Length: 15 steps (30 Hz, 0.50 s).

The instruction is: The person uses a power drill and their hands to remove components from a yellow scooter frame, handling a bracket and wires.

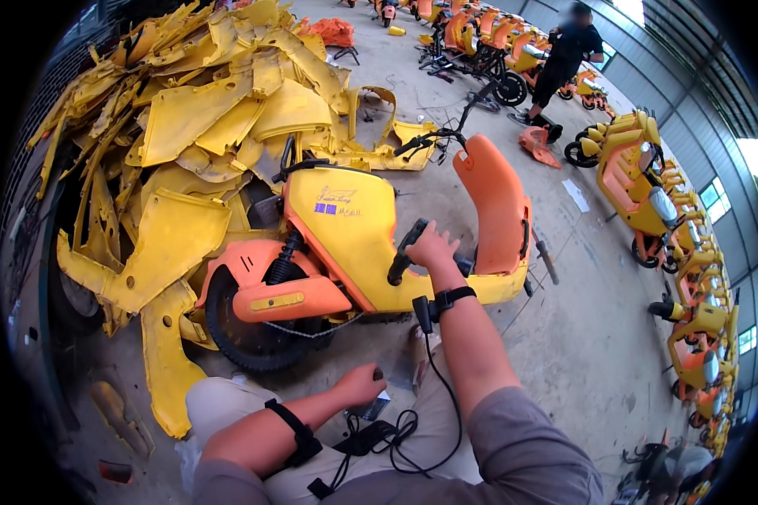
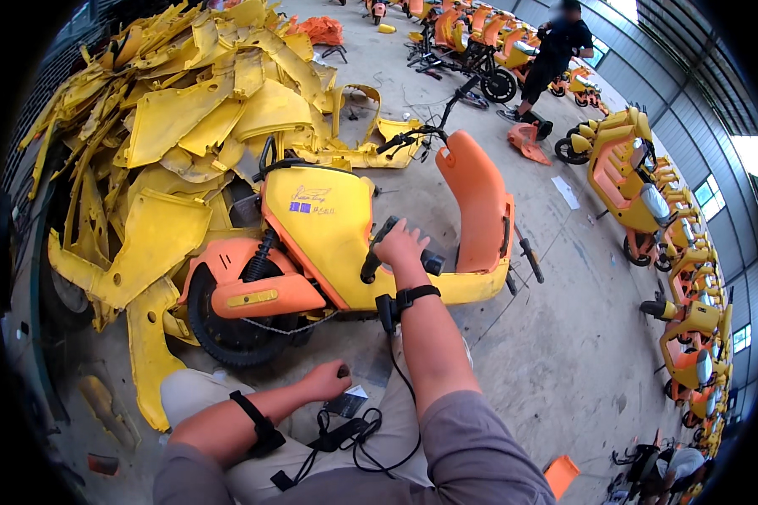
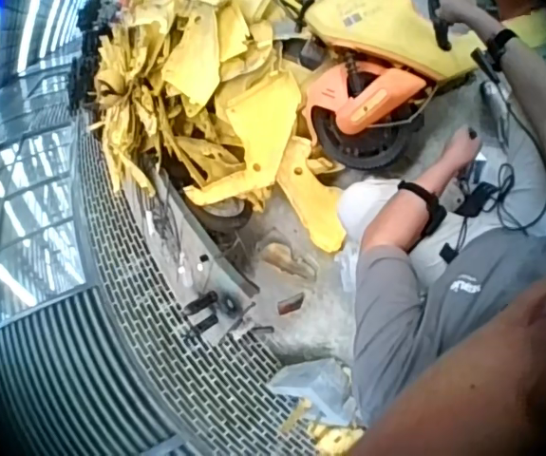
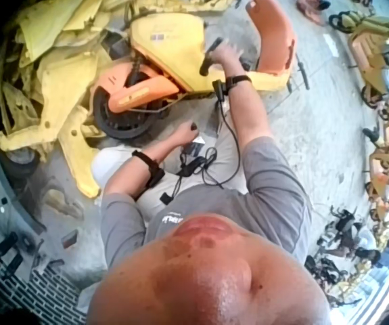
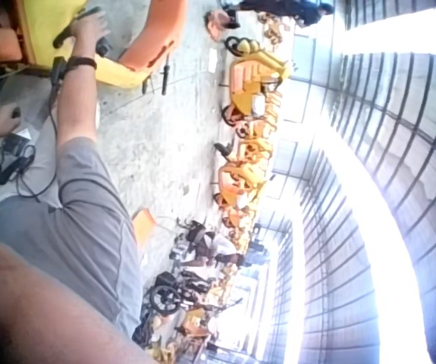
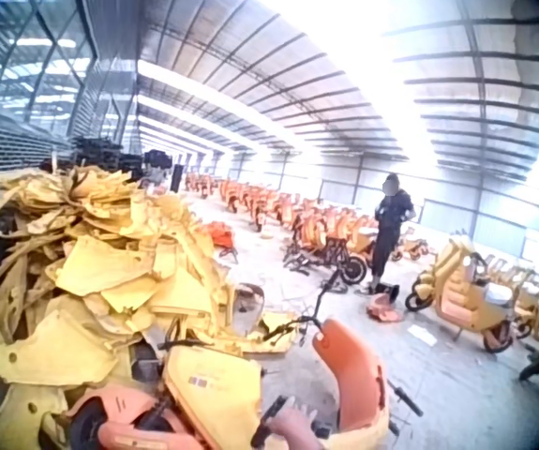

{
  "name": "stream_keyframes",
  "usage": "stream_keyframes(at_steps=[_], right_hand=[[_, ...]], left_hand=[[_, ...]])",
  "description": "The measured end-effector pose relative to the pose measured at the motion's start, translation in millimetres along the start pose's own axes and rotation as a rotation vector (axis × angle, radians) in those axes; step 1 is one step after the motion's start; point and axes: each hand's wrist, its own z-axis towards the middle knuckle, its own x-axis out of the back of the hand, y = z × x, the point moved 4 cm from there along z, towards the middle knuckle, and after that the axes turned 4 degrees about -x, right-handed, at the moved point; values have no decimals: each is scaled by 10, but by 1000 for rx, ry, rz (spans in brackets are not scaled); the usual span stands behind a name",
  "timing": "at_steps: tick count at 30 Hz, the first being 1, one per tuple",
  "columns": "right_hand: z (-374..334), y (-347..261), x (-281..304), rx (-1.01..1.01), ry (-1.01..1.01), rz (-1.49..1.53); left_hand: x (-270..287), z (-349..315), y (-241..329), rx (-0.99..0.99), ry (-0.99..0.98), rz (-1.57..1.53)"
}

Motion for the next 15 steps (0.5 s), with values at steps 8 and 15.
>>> stream_keyframes(at_steps=[8,15], right_hand=[[-596,-558,409,166,200,95],[-409,-703,-153,148,-153,770]], left_hand=[[293,50,155,-16,-6,228],[661,76,206,14,-14,473]])
